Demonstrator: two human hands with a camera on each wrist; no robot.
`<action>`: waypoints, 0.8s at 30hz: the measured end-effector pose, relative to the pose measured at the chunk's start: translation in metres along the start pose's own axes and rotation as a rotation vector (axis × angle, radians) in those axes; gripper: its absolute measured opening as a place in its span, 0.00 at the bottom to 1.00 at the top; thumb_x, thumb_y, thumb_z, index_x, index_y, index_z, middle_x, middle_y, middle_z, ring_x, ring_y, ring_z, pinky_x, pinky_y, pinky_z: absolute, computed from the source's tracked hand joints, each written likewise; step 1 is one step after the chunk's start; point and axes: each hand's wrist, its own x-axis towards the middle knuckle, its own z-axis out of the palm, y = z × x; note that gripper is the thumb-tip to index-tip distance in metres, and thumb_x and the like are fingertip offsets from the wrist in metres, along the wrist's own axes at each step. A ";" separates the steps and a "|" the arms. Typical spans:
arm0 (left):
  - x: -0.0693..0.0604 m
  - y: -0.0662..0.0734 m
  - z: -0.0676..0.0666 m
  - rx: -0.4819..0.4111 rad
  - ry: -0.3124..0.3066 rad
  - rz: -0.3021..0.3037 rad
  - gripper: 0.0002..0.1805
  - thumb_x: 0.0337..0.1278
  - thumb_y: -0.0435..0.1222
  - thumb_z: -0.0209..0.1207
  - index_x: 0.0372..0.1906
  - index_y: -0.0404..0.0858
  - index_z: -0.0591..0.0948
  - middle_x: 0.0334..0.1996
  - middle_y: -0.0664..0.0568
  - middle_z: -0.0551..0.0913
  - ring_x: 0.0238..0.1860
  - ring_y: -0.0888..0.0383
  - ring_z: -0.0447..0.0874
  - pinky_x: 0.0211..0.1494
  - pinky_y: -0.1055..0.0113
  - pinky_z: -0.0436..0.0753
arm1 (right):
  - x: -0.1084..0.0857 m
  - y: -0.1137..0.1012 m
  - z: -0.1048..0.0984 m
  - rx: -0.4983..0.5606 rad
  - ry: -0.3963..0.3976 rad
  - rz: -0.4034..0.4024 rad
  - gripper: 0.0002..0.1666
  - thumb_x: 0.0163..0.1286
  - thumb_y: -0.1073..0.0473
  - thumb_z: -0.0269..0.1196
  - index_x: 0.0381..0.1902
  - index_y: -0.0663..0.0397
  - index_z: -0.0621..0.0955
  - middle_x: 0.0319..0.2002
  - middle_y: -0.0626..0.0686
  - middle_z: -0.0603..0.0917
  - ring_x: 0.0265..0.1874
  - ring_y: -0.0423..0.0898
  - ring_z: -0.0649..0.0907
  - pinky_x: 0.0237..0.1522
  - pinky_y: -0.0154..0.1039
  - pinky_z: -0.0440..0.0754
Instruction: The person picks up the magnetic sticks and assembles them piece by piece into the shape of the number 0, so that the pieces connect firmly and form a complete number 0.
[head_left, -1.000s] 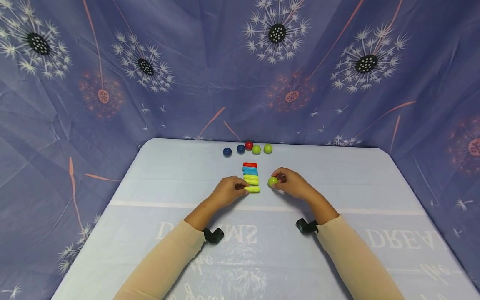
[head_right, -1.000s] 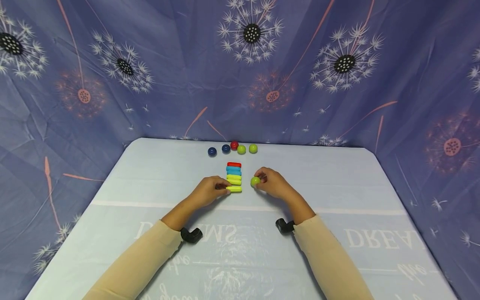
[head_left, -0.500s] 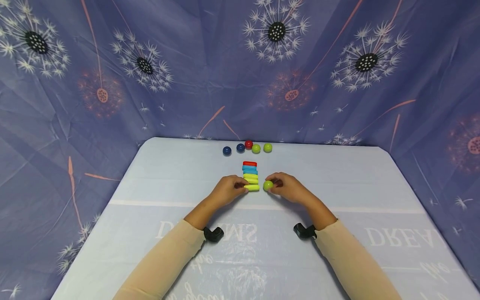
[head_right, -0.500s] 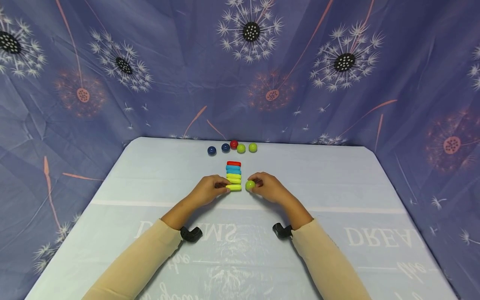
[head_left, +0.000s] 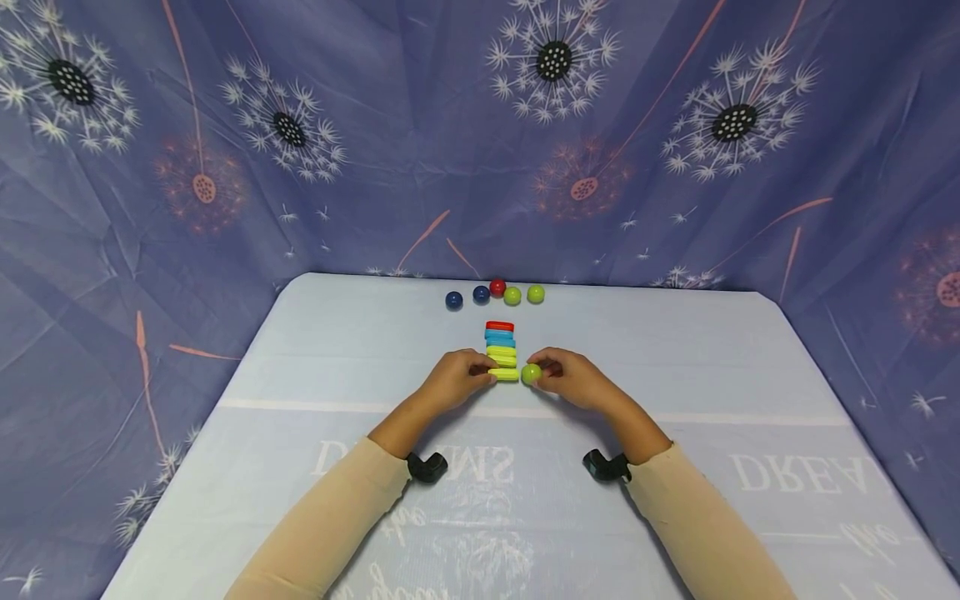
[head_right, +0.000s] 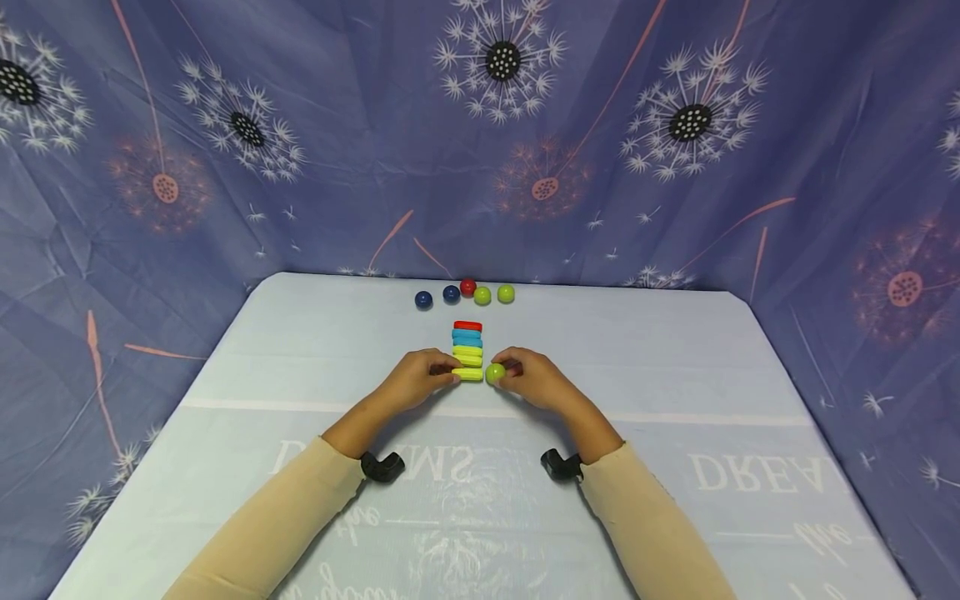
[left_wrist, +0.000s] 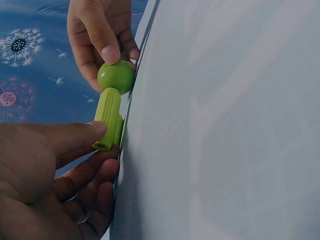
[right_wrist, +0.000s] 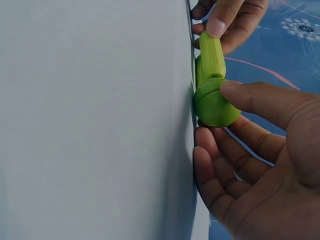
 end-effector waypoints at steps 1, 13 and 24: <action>0.000 0.000 0.000 0.000 -0.001 0.002 0.12 0.63 0.36 0.67 0.50 0.40 0.88 0.39 0.50 0.86 0.39 0.59 0.82 0.48 0.65 0.82 | 0.000 0.000 0.000 0.002 0.000 -0.002 0.19 0.70 0.57 0.66 0.58 0.50 0.82 0.50 0.53 0.85 0.49 0.48 0.82 0.57 0.49 0.81; -0.001 -0.002 -0.001 0.007 0.015 0.016 0.12 0.63 0.36 0.66 0.50 0.41 0.88 0.38 0.51 0.86 0.39 0.59 0.81 0.47 0.64 0.82 | 0.004 0.011 0.005 0.074 -0.006 0.005 0.20 0.70 0.54 0.66 0.59 0.48 0.81 0.48 0.52 0.84 0.47 0.47 0.81 0.53 0.44 0.80; 0.000 -0.002 -0.001 -0.011 0.001 0.007 0.13 0.64 0.37 0.66 0.52 0.41 0.88 0.39 0.51 0.86 0.40 0.60 0.81 0.47 0.65 0.82 | 0.003 0.016 0.007 0.118 0.005 -0.033 0.22 0.71 0.57 0.66 0.61 0.56 0.79 0.48 0.56 0.83 0.45 0.47 0.80 0.48 0.41 0.78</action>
